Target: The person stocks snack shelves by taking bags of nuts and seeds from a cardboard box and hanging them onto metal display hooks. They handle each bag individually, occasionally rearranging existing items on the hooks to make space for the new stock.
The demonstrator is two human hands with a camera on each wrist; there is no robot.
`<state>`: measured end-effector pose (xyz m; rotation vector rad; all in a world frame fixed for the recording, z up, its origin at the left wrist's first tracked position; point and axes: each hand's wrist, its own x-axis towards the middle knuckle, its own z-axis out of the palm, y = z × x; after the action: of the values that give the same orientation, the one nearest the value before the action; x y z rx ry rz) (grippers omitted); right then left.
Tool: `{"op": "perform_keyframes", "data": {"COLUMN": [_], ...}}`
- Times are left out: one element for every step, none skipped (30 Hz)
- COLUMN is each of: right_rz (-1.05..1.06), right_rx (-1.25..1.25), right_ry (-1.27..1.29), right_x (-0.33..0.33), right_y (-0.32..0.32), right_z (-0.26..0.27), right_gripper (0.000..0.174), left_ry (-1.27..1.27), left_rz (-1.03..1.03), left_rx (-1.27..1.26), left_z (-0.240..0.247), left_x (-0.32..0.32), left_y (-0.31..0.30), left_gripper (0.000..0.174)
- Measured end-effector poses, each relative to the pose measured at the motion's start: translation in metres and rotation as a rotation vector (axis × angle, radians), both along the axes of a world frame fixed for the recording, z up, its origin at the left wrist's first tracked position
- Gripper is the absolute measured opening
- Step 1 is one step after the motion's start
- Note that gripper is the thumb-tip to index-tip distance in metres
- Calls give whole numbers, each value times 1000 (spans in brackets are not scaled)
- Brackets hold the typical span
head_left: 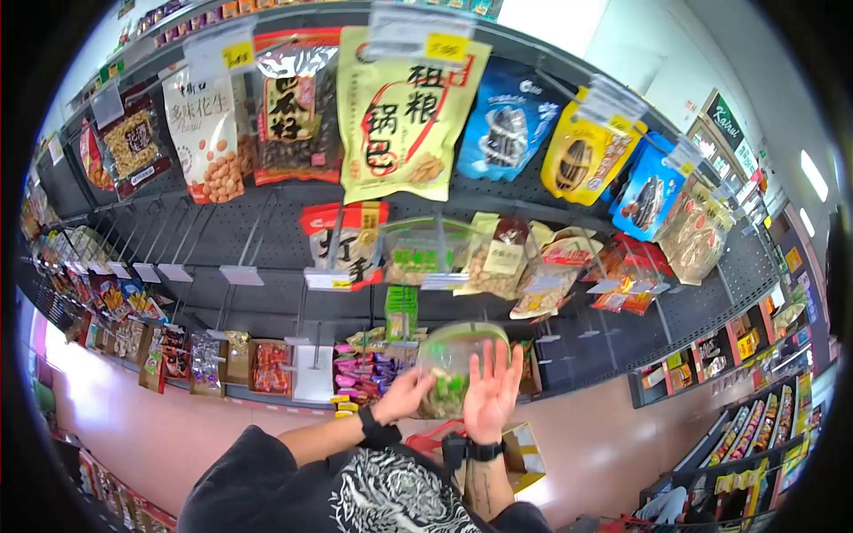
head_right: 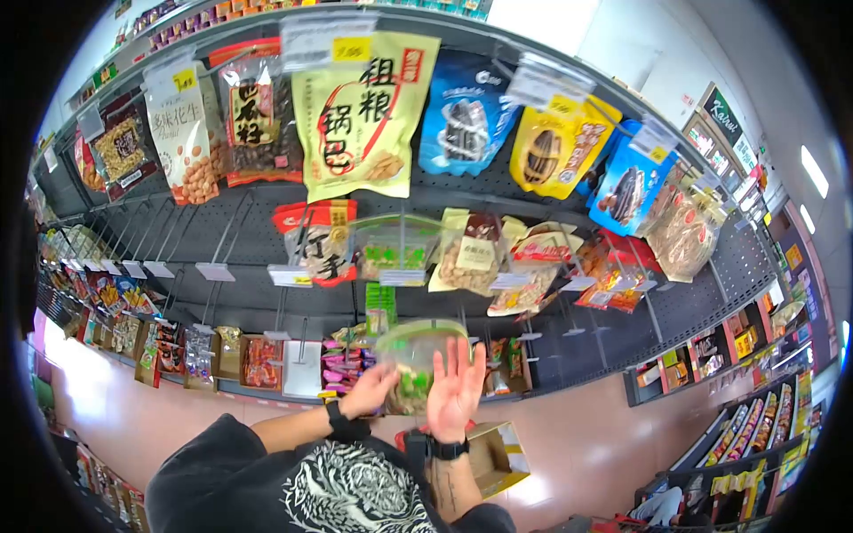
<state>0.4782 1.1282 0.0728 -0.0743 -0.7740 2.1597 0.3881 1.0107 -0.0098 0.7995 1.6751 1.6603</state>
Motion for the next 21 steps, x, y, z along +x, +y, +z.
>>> {"op": "perform_keyframes", "data": {"right_rz": [-55, -107, -109, -190, -278, -411, -468, -525, -543, -588, -630, -640, -680, -721, -767, -776, -807, -835, -834, -813, -792], "right_rx": [134, 270, 268, 575, 883, 1325, 1352, 1375, 1372, 1382, 1393, 1388, 1404, 1421, 1448, 1448, 1459, 1472, 1481, 1449, 1415], "right_ry": [-113, -225, -234, -459, -679, -844, -848, -854, -855, -851, -847, -850, -860, -868, -848, -852, -826, -799, -802, -818, -834], "right_x": [-11, -19, -25, -34, -43, -49, -59, -71, -81, -91, -100, -106, -113, -120, -124, -126, -126, -125, -123, -119, -119], "right_y": [-7, -14, -23, -28, -31, -29, -32, -38, -40, -41, -41, -40, -37, -34, -33, -34, -36, -38, -42, -45, -47], "right_z": [-2, -8, -14, -17, -21, -23, -25, -23, -21, -18, -17, -18, -20, -19, -19, -19, -19, -18, -20, -23, -24], "right_gripper": [45, 47, 47, 50, 52, 55, 55, 54, 54, 54, 54, 54, 55, 55, 56, 56, 56, 57, 57, 56, 56], "left_ry": [-92, -181, -267, -267, -141, -12, 21, 28, 67, 106, 171, 175, 216, 259, 315, 316, 309, 301, 251, 246, 245], "left_rz": [40, 80, 89, 85, 92, 97, 73, 61, 54, 50, 99, 89, 105, 120, 114, 106, 70, 37, -15, -12, 3], "left_rx": [15, 31, 93, 99, 103, 109, 69, 75, 30, -16, 113, 114, 107, 102, 137, 142, 164, 187, 99, 106, 110], "left_z": [-10, -9, -14, -18, -2, 7, -2, 6, 17, 24, 9, 3, -3, 0, 3, 4, 10, 22, 34, 34, 31], "left_x": [-10, -20, -30, -37, -45, -52, -65, -71, -79, -84, -91, -96, -102, -107, -110, -112, -112, -109, -106, -104, -101], "left_y": [-5, -9, -10, -14, -19, -22, -21, -23, -25, -25, -17, -13, -9, -6, -4, -5, -7, -11, -20, -22, -24], "left_gripper": [34, 33, 33, 33, 33, 34, 33, 33, 34, 35, 30, 30, 28, 25, 20, 20, 20, 20, 27, 27, 27]}}
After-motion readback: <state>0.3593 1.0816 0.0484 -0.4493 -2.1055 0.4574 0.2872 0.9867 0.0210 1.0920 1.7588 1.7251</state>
